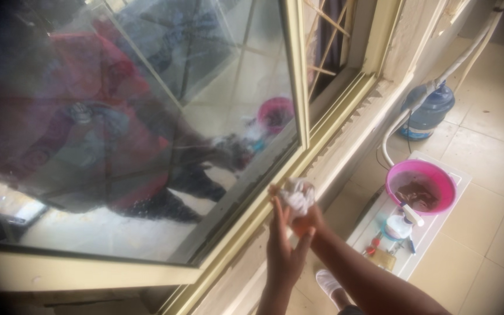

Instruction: The person cleans a window pane and its frame using a cloth and a spray bottle. They remove the window pane, wipe it, and then reinstall it. The person also sprays the window with a cleaning solution and wipes it down.

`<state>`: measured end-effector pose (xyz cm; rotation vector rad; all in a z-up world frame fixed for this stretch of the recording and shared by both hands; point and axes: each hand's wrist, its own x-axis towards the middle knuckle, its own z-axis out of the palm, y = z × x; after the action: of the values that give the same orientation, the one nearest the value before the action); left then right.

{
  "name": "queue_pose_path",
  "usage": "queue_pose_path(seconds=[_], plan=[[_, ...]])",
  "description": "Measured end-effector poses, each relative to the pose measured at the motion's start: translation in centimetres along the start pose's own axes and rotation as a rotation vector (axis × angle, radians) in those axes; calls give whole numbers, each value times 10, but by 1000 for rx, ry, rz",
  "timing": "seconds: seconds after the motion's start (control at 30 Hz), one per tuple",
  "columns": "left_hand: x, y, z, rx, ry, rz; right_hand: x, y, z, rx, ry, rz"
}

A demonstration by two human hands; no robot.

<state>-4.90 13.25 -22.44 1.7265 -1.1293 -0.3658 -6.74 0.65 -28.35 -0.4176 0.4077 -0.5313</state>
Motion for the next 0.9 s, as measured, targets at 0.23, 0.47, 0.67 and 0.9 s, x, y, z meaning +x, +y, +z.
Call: queue_pose_path(seconds=[0.23,0.47,0.67,0.9], plan=[[0,7,-49,-156,159,-72,138,-36,14,-201,444,-679],[-34,-29,-89,-138,304,-248,195,-7,45,-749,802,-986],[-62,-64,-120,-251,643,-267,118,16,193,-1176,718,-1300],[-52,4,-148,-123,728,148,29,116,219,-1400,-227,-1659]])
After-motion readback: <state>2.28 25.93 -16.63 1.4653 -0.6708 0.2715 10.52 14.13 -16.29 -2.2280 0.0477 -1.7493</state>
